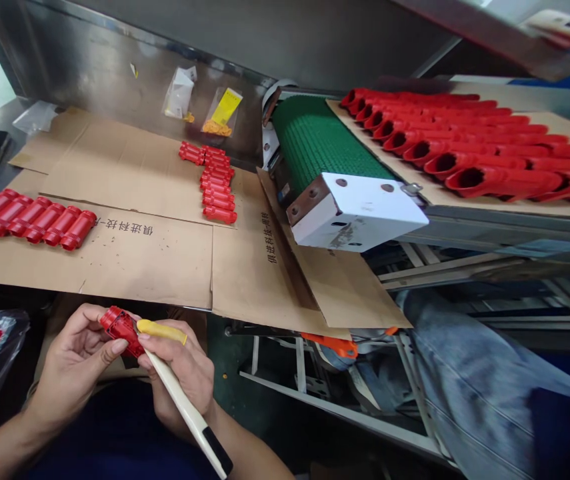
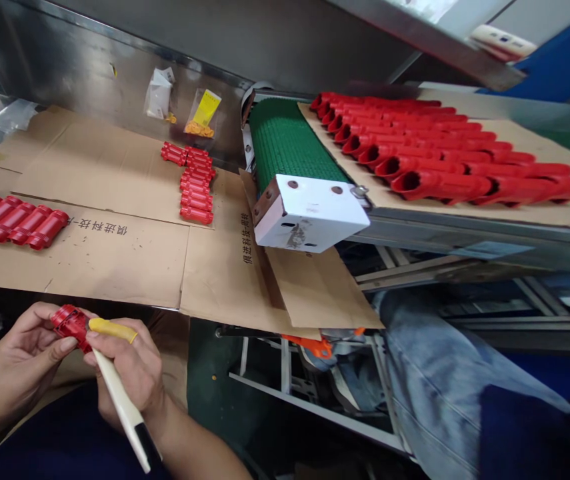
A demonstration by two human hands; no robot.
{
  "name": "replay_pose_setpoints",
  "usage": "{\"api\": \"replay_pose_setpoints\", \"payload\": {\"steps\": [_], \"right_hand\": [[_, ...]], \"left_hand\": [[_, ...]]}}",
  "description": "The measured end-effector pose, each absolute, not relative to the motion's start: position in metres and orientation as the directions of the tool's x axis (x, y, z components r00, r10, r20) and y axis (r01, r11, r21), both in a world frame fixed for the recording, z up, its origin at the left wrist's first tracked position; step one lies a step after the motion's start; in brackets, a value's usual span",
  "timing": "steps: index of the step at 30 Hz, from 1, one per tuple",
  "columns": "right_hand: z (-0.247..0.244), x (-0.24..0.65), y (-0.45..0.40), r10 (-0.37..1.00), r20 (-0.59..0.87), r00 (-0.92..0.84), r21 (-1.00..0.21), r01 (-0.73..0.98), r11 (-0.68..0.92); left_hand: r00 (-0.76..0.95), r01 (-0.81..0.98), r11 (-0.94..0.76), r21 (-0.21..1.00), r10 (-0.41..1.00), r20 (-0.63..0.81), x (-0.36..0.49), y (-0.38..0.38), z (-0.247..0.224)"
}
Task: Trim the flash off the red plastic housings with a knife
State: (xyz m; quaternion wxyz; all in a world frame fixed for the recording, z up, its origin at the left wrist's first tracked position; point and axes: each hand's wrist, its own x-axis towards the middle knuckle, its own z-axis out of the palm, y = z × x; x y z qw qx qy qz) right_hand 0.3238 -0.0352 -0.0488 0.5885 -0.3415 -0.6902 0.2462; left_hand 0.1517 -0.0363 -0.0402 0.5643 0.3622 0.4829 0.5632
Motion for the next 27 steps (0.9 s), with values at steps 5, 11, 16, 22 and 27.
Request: {"api": "replay_pose_setpoints", "payload": {"steps": [5,11,16,22,27], "right_hand": [[-0.044,0.327,-0.033,0.785,0.614,-0.083,-0.769,0.157,0.619],[-0.041,0.328,-0.033,0.78,0.62,-0.087,-0.765,0.155,0.625],[-0.026,0.35,-0.025,0.868,0.494,-0.046,-0.821,0.303,0.483],[-0.025,0.351,-0.006,0.954,-0.138,-0.267,-0.99,0.017,-0.138],[-0.035,0.343,-0.014,0.943,-0.234,-0.235,-0.97,-0.012,-0.243]], "left_hand": [[-0.081,-0.294,0.123,0.948,0.985,-0.153,0.15,-0.035,-0.04],[-0.078,-0.279,0.082,0.957,0.991,-0.107,0.151,-0.035,-0.039],[0.009,-0.439,0.311,0.843,0.94,-0.342,0.153,-0.035,-0.025],[0.198,-0.428,0.55,0.717,0.831,-0.52,0.149,-0.033,-0.015],[0.039,-0.504,0.329,0.798,0.932,-0.36,0.147,-0.034,-0.026]]}}
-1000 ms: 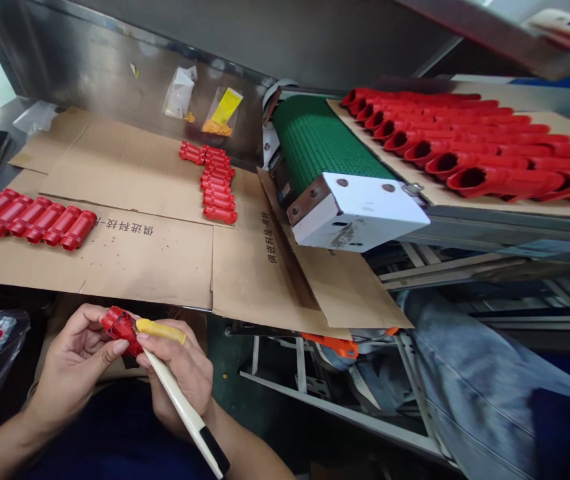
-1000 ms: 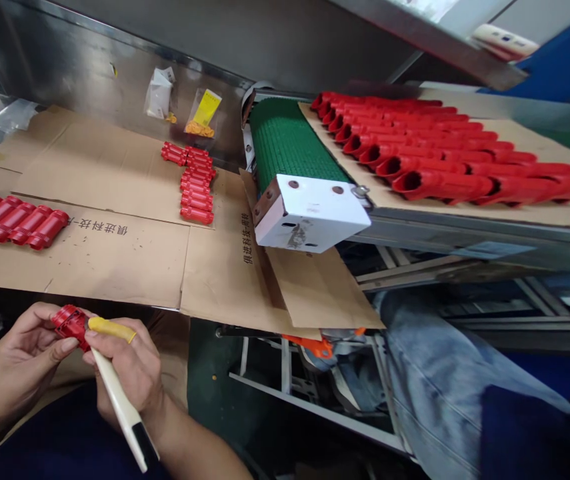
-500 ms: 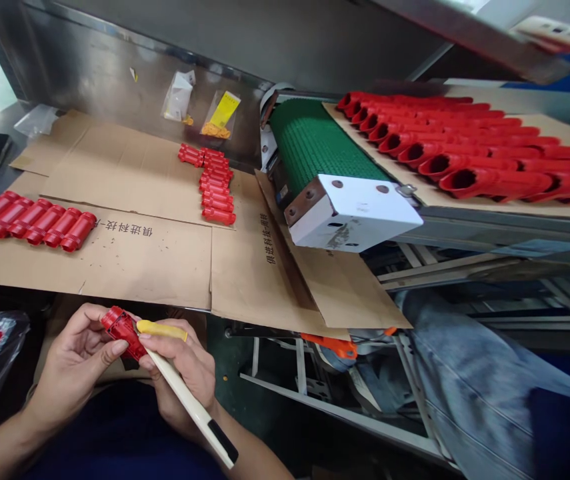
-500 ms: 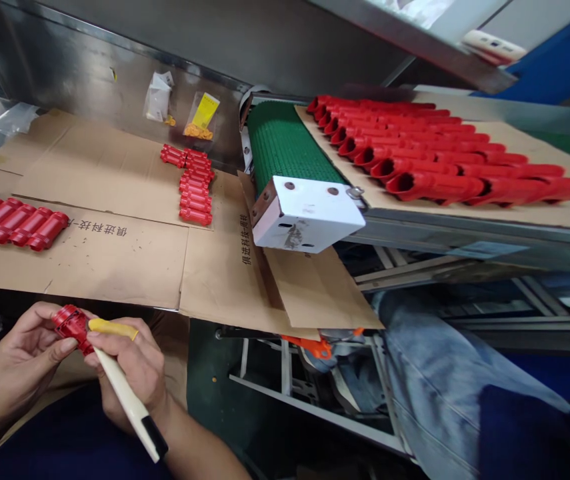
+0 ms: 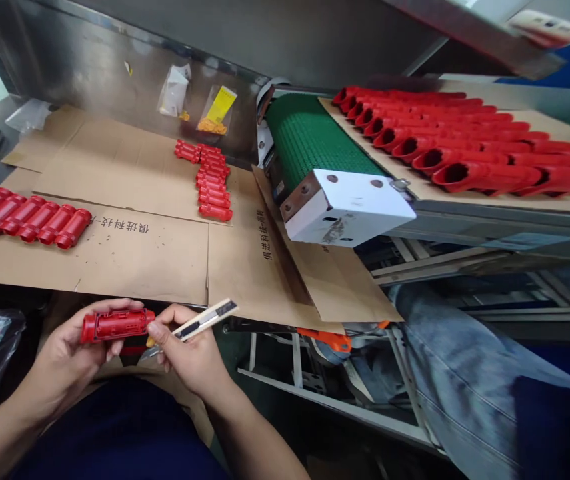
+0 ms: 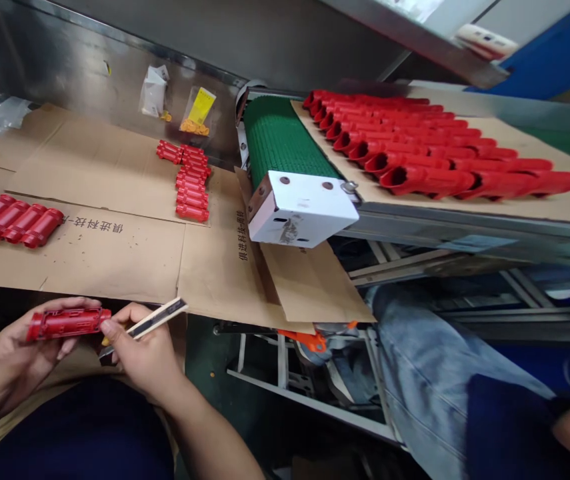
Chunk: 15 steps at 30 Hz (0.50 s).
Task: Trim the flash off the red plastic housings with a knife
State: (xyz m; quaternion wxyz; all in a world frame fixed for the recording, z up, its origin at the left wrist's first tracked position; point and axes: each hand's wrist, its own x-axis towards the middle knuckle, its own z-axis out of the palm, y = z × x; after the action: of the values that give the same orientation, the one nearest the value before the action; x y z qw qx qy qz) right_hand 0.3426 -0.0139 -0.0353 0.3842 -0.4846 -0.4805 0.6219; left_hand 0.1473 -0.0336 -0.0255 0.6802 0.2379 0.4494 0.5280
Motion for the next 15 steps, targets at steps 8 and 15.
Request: {"api": "replay_pose_setpoints", "payload": {"steps": [8,15], "right_hand": [[-0.027,0.355,-0.023,0.738,0.589,-0.329,-0.751,0.113,0.65],[-0.038,0.341,-0.017,0.616,0.684,-0.392,-0.661,0.027,0.75]], "left_hand": [[0.131,-0.644,0.471,0.603,0.845,-0.519,0.144,-0.015,-0.028],[0.249,-0.547,0.641,0.539,0.739,-0.626,0.153,-0.02,-0.027]]}}
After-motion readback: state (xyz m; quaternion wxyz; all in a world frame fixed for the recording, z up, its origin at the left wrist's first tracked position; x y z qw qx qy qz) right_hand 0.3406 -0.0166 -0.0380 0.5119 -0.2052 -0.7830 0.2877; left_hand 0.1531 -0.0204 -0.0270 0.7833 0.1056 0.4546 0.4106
